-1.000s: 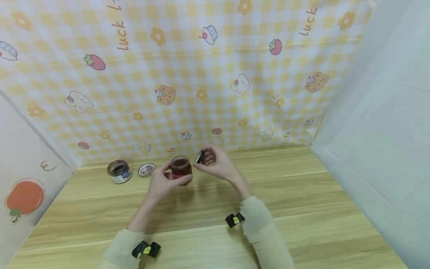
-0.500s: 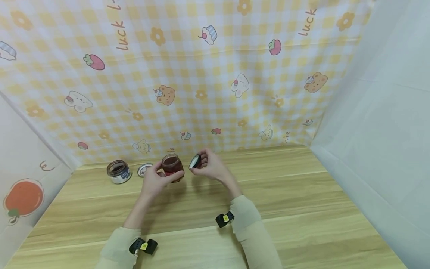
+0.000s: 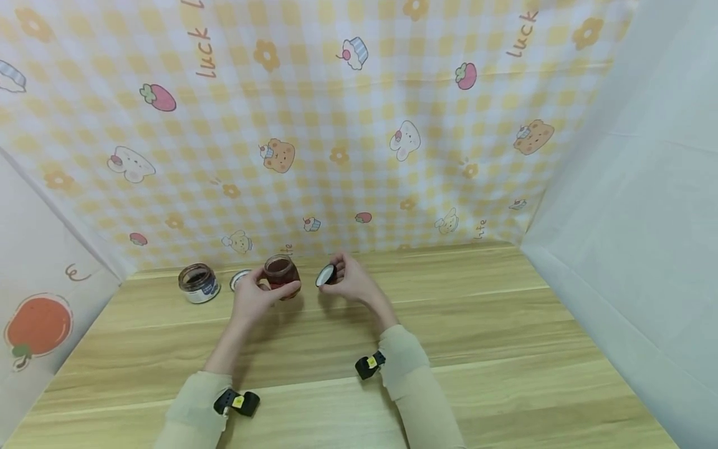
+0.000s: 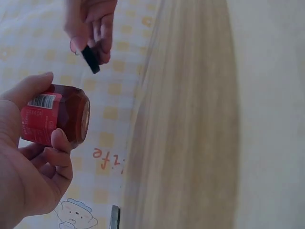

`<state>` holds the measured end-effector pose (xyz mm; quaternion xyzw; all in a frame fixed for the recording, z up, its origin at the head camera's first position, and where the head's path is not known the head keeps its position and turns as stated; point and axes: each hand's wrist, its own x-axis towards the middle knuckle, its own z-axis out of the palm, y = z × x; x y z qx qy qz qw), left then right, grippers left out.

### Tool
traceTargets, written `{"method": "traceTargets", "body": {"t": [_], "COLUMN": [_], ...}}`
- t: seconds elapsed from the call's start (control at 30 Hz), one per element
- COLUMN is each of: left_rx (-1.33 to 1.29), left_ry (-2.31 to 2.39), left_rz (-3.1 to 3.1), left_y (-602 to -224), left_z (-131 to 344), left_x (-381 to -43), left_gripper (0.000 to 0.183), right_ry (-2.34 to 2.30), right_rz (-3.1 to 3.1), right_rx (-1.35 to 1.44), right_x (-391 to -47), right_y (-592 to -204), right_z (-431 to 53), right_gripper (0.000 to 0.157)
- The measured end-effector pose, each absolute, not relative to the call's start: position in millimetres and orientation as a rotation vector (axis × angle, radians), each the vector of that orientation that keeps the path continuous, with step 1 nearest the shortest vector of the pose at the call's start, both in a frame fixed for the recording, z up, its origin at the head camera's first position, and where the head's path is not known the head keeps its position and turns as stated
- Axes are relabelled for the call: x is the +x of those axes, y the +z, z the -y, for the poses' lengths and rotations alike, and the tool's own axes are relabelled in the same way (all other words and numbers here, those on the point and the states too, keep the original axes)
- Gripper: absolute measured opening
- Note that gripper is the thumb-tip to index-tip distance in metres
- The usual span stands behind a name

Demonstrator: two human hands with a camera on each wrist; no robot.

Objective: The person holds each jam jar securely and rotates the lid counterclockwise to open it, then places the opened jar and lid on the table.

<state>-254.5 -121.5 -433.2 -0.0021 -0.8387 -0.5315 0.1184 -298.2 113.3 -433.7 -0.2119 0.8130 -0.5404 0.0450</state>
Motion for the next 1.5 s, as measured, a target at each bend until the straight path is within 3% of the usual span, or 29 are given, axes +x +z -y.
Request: {"method": "traceTargets", "body": {"t": [1.5], "left_rx": [0.096], "left_ry": [-1.624], "left_rz": [2.585], "left_y": [-446], "left_z": [153], "left_x": [-284], "left_gripper": [0.069], "right_ry": [-1.535], "right_rz": [-2.585], "right_rx": [-0.454], "right_x": [-308], "right_y": [-467], "right_z": [-52], "right_gripper": [0.052]}}
